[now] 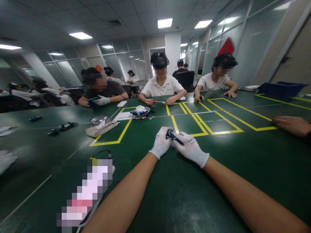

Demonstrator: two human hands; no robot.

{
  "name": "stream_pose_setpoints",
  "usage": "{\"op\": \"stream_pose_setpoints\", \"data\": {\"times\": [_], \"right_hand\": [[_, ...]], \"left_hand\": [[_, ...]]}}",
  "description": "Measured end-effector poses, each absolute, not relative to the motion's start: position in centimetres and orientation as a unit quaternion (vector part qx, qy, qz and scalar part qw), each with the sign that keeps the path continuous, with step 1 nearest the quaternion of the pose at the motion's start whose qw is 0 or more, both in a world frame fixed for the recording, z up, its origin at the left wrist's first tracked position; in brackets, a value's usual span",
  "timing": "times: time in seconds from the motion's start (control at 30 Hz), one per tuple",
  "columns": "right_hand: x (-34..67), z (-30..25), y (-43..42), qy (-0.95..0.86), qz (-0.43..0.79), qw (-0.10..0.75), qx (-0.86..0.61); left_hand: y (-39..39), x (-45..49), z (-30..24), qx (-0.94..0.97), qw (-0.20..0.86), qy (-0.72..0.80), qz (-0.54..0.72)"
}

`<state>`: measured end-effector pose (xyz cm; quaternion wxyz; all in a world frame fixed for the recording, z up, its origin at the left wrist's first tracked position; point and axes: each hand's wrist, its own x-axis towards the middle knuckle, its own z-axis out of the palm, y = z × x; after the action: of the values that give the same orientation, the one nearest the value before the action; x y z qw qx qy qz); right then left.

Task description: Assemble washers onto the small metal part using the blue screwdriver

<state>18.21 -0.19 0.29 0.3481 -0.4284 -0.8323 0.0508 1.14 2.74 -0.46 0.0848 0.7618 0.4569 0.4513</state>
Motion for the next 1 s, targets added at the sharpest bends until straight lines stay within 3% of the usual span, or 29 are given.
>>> {"op": "stream_pose_setpoints", "data": {"times": [0.3, 0.8, 1.0], "right_hand": [[17.3, 0.4, -0.3, -0.817, 0.073, 0.368, -0.437], [18.6, 0.7, 0.2, -0.842, 0.019, 0.277, -0.463], [17.7, 1.3, -0.4, -0.822, 0.118, 0.341, -0.441]], "left_hand": [[3.1, 0.8, -0.5, 0.761, 0.057, 0.474, 0.439], [3.1, 0.9, -0.9, 0.791, 0.077, 0.452, 0.405], [3.3, 0.7, -0.8, 0.78, 0.059, 0.483, 0.394]]}}
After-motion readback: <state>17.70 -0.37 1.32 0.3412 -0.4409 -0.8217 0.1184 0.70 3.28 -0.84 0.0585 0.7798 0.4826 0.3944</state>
